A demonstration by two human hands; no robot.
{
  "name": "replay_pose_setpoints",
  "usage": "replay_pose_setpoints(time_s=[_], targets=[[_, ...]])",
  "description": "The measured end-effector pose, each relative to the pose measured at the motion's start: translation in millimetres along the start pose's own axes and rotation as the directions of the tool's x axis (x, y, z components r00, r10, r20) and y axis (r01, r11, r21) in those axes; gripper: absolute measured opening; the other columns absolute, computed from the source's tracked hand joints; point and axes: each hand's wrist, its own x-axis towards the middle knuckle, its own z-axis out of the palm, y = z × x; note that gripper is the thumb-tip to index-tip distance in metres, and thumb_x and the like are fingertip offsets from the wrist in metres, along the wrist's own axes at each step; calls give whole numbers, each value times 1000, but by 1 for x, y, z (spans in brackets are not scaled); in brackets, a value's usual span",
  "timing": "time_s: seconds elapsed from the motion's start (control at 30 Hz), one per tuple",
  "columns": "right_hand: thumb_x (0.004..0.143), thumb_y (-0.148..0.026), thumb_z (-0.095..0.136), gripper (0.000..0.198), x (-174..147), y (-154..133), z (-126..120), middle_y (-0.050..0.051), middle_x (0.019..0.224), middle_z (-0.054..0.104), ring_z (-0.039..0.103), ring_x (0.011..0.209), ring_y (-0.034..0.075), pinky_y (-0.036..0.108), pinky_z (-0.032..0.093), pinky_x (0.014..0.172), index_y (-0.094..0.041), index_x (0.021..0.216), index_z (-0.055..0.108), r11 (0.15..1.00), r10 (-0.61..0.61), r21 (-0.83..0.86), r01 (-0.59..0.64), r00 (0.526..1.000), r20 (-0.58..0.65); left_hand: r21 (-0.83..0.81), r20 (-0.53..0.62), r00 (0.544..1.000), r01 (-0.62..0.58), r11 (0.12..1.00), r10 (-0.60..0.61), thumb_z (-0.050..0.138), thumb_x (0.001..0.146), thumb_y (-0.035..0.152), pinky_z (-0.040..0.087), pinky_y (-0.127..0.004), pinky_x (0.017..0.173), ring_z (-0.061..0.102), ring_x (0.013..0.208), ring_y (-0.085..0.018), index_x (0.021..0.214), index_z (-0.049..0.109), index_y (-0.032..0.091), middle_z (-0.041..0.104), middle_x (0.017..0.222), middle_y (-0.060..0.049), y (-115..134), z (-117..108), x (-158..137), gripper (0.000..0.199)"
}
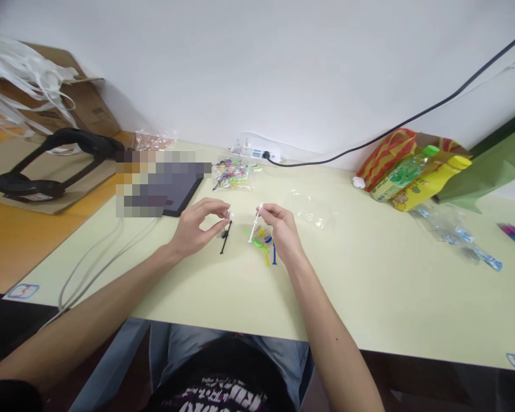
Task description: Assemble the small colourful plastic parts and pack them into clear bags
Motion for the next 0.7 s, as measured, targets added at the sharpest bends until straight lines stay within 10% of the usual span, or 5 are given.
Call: replay_pose_setpoints(time_s=[0.23, 0.47, 0.7], targets=[[74, -36, 85, 20, 3, -2, -11, 4, 87, 73, 56, 69, 12, 27, 43, 66, -21, 82, 75, 982, -5, 191, -7, 998, 64, -148, 63, 992, 117, 982, -109, 69, 94, 28, 61, -34, 90, 70, 97, -17, 117, 73, 22, 67, 117, -10, 0, 6, 6, 24], [69, -39, 91, 31, 2, 1, -13, 3, 86, 76, 63, 67, 13, 30, 52, 71, -22, 90, 74, 982, 3, 187, -28, 991, 132, -137, 155, 987, -24, 990, 45, 68, 95, 28, 59, -34, 92, 70, 96, -17, 117, 73, 21, 72, 115, -10, 4, 24, 35, 23], [65, -40, 93, 33, 0, -1, -15, 1, 79, 72, 62, 63, 13, 27, 51, 62, -24, 86, 74, 981, 18, 189, -45, 990, 142, -319, -3, 994, 99, 942, -106, 69, 95, 31, 58, -35, 91, 70, 94, -19, 119, 71, 19, 73, 106, -9, 1, 46, 15, 27]])
